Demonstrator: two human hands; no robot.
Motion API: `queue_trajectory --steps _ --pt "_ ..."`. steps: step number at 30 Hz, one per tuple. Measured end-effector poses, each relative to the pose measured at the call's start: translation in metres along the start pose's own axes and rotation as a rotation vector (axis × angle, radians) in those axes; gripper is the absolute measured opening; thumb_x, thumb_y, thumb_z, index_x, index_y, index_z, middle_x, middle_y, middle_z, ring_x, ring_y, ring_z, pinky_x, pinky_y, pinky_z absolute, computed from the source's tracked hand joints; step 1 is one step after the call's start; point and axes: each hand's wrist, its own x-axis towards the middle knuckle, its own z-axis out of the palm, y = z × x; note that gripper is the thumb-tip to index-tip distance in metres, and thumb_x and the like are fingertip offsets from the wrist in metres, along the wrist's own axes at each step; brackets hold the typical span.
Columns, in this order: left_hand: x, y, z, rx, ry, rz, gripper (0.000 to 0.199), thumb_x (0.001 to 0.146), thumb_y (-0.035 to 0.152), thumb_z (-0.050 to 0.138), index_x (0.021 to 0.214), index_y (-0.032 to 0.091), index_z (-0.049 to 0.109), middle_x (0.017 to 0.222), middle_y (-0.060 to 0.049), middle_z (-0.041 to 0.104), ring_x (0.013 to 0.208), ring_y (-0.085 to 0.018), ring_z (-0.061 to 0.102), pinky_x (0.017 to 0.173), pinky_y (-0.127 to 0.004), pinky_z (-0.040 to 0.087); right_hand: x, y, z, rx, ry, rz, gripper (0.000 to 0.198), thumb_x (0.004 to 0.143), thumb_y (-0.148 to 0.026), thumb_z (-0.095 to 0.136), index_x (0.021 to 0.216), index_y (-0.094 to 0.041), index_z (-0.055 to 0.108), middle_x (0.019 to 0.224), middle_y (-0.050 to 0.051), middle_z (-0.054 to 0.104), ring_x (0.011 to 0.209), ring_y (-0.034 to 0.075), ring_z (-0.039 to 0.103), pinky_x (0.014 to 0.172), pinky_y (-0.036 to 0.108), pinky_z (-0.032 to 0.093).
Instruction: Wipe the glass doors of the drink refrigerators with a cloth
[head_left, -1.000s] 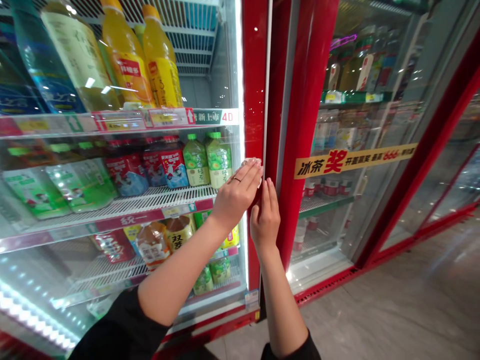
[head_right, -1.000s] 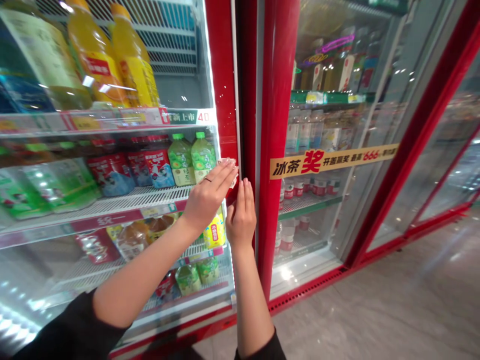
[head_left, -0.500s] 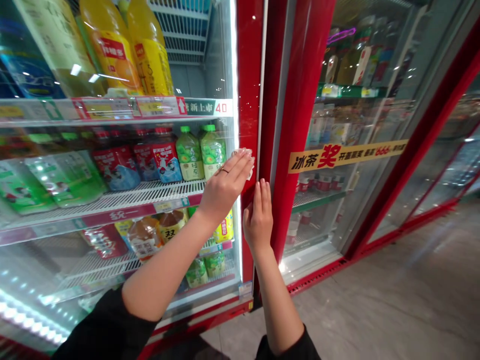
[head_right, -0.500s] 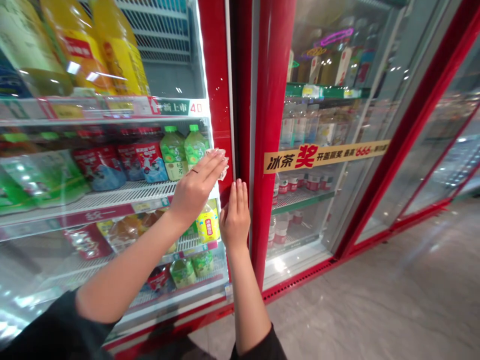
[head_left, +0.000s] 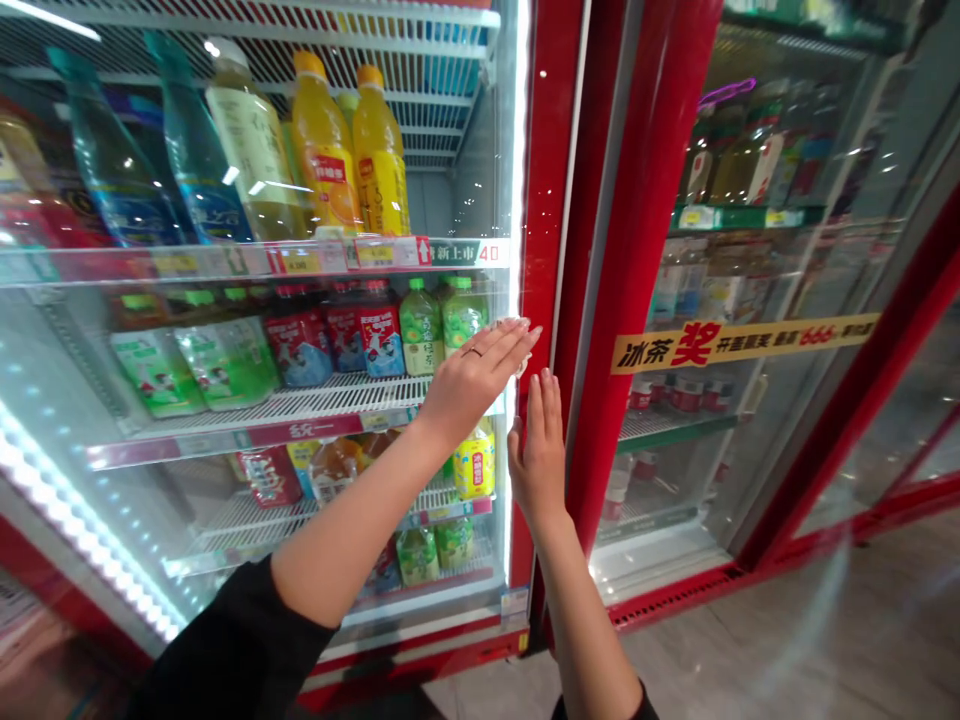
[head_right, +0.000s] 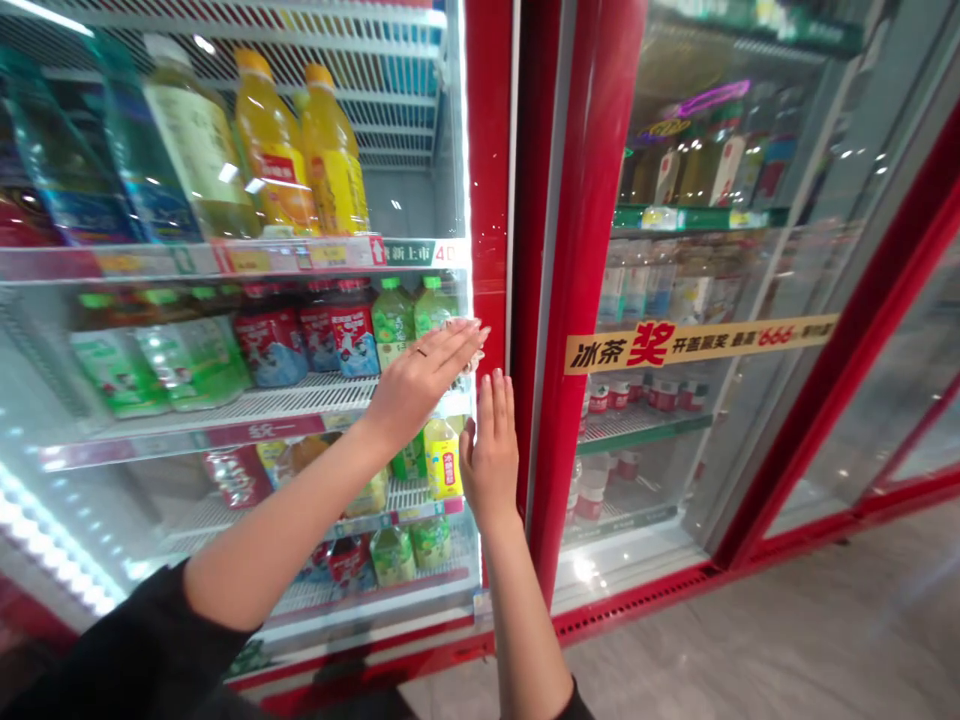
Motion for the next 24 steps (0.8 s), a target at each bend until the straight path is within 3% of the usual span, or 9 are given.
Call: queue_trajectory --steps 3,6,11,15,21,24 --pt "-0.012 0.001 -0.002 -0.054 0.006 -0.099 0.089 0.108 0.004 0.054 0.181 0.026 0.008 0.162 -0.009 0.066 0.149 -0.02 0.065 0.124 -0.035 0.059 0.015 -0.011 -0.009 0.11 0.001 0.045 0.071 0.114 -0.019 0.04 0.18 -0.035 0.019 0.181 0.01 0.042 0.168 0.029 0.041 0.131 0.06 0.049" --pt "-0.017 -0.002 0.001 -0.148 -0.02 -0.114 0.102 0.108 0.004 0.051 0.177 0.027 -0.021 0.163 -0.008 0.065 0.152 -0.02 0.062 0.123 -0.036 0.06 0.032 -0.014 -0.009 0.2 0.044 0.075 0.064 0.114 -0.031 0.051 0.175 -0.035 0.033 0.169 0.012 0.058 0.153 0.031 0.06 0.122 0.06 0.059" --pt "-0.017 -0.009 0.003 -0.234 -0.077 -0.034 0.107 0.11 0.009 0.048 0.167 0.027 -0.041 0.177 -0.012 0.045 0.163 -0.023 0.047 0.132 -0.045 0.051 0.061 -0.02 0.0 0.199 0.116 0.107 0.059 0.105 -0.03 0.064 0.163 -0.027 0.056 0.145 0.015 0.071 0.128 0.029 0.073 0.102 0.046 0.069" --pt "-0.023 -0.014 -0.01 -0.192 -0.134 -0.006 0.107 0.108 0.007 0.047 0.167 0.023 -0.041 0.184 -0.014 0.028 0.168 -0.022 0.038 0.137 -0.042 0.042 0.073 -0.022 0.001 0.19 0.154 0.139 0.049 0.101 -0.021 0.061 0.149 -0.027 0.07 0.12 0.009 0.077 0.099 0.022 0.076 0.087 0.039 0.068" --pt "-0.074 -0.031 -0.043 -0.074 -0.188 0.009 0.101 0.108 0.012 0.051 0.176 0.02 -0.023 0.183 -0.007 0.032 0.169 -0.019 0.035 0.139 -0.037 0.033 0.091 -0.003 -0.002 -0.014 0.389 0.14 0.033 0.1 -0.019 0.064 0.123 -0.03 0.085 0.121 0.009 0.07 0.101 0.022 0.068 0.094 0.044 0.063" --pt "-0.111 -0.037 -0.057 -0.048 -0.196 0.004 0.094 0.109 0.015 0.051 0.178 0.019 -0.013 0.182 -0.006 0.035 0.168 -0.019 0.037 0.139 -0.037 0.031 0.1 -0.01 0.009 -0.085 0.415 0.161 0.035 0.103 -0.018 0.061 0.12 -0.034 0.087 0.124 0.009 0.068 0.107 0.025 0.064 0.099 0.048 0.061"
